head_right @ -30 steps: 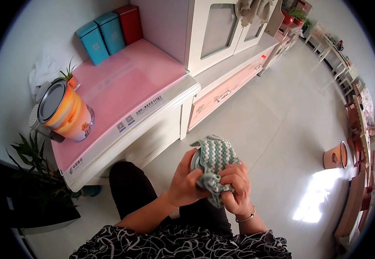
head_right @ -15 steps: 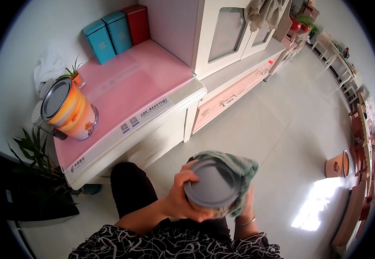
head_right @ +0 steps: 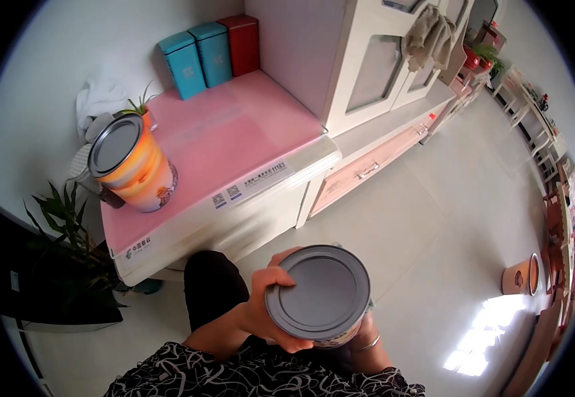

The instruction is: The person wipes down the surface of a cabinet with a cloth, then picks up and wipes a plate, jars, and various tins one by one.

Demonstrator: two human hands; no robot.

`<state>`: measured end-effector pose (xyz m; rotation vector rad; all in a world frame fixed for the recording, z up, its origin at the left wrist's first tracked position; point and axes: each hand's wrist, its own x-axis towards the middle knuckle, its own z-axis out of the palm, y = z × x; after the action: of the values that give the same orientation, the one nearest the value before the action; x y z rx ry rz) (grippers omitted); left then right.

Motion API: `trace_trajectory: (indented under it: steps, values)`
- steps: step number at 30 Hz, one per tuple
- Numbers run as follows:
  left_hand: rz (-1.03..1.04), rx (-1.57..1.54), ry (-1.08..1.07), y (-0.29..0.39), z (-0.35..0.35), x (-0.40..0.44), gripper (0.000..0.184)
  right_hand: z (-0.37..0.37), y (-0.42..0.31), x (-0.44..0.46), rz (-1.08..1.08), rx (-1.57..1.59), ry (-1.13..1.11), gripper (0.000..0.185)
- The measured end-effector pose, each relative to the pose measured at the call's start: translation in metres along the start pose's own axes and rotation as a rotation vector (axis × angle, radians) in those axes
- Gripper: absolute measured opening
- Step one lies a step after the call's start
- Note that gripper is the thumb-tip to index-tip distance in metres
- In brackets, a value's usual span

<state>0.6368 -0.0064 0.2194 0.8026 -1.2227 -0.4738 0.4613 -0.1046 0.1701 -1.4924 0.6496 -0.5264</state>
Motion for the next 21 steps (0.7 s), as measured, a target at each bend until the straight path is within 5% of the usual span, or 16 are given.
trace_trajectory:
  steps: [5,9,11,15,21]
  values:
    - [0.024,0.111,0.058,0.008,-0.006,0.004,0.065,0.006,0.006,-0.004,-0.031,-0.16,-0.012,0.04]
    - [0.078,0.397,0.114,0.013,-0.022,0.009,0.068,0.01,-0.024,-0.013,0.085,0.405,0.046,0.033]
    - [0.185,0.36,0.166,0.019,-0.02,0.015,0.073,0.013,-0.037,-0.012,0.119,0.408,0.037,0.033]
    - [0.258,0.527,0.104,0.032,-0.026,0.019,0.078,0.013,-0.051,0.0,-0.002,-0.105,0.0,0.032]
    - [0.317,0.653,0.189,0.059,-0.035,0.016,0.08,0.028,-0.067,0.009,-0.069,-0.104,-0.109,0.034]
